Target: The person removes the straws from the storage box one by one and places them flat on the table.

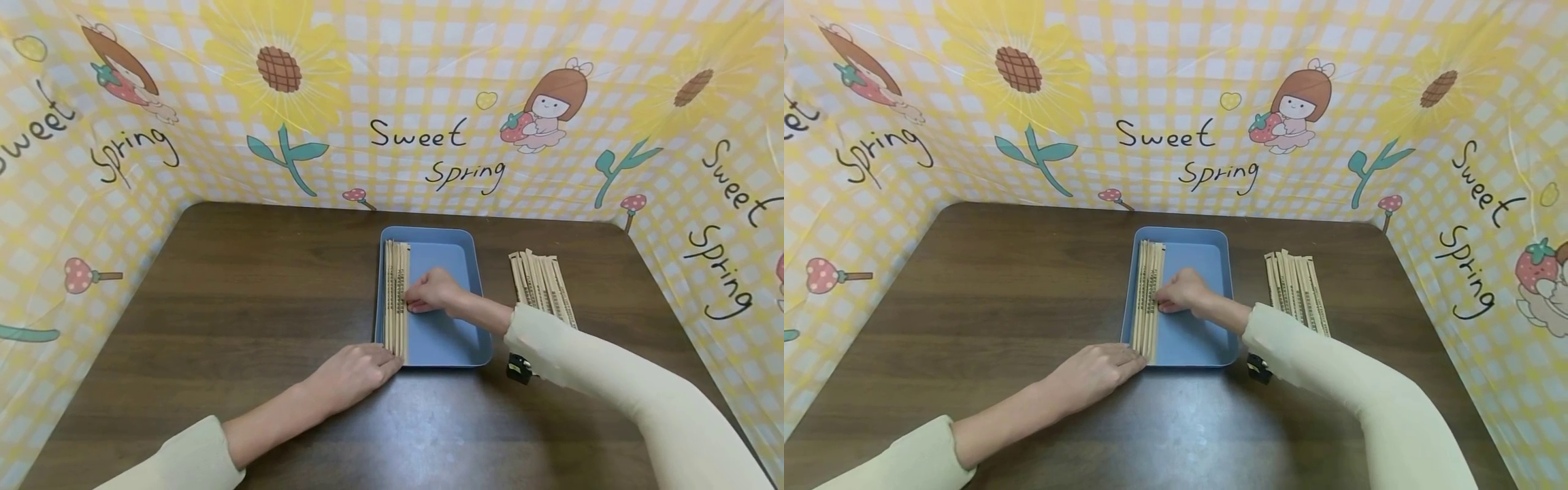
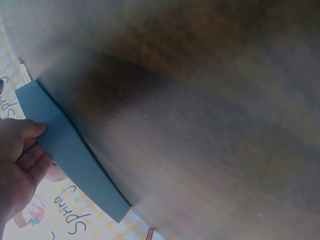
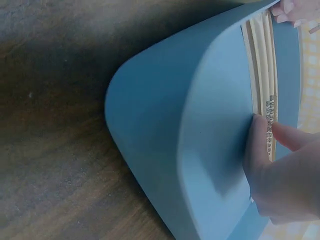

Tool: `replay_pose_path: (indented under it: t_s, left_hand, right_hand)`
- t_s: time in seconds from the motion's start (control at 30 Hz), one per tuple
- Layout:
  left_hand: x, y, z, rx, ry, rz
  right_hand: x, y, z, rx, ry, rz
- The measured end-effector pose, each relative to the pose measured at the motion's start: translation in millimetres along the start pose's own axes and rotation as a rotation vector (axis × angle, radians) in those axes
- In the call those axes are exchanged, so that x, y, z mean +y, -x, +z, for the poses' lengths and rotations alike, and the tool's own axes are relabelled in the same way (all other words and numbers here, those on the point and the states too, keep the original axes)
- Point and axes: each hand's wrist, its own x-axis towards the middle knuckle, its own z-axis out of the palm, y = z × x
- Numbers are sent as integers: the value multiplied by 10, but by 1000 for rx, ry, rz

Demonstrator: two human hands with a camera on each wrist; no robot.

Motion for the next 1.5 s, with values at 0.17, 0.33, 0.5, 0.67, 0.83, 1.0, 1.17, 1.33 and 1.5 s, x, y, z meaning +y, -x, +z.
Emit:
replay_pose_path:
  t_s: [0.17,0.33,0.5,0.67,0.83,1.0,1.17,1.33,1.5]
  left_hand:
    - [1,2,7,-5,18,-7]
    - [2,1,5,10,17,-7]
    - [1,4,5,22,18,-4]
    - [-1,13,9,16,9,-1]
    - [1,10,11,10,9,-5]
    - [0,8,12,13,8,-6]
    - [-3,3,16,4,7,-4]
    - [-2,0,23,13,2,3]
    - [-10,0,23,28,0,7]
  right_hand:
    - [-27,-14,37,13,43,-8]
    - [-59,-18,77,4,72,-12]
    - [-75,-24,100,6,91,3]
    - [-67,-46,125,1,89,-3]
    - [-72,-46,143,-7,66,-8]
    - [-75,-46,152,1,58,-12]
    - [-63,-44,145,-4,42,-20]
    - [-28,-41,76,-5,28,-18]
    - [-31,-3,-48,-2,-7,-5]
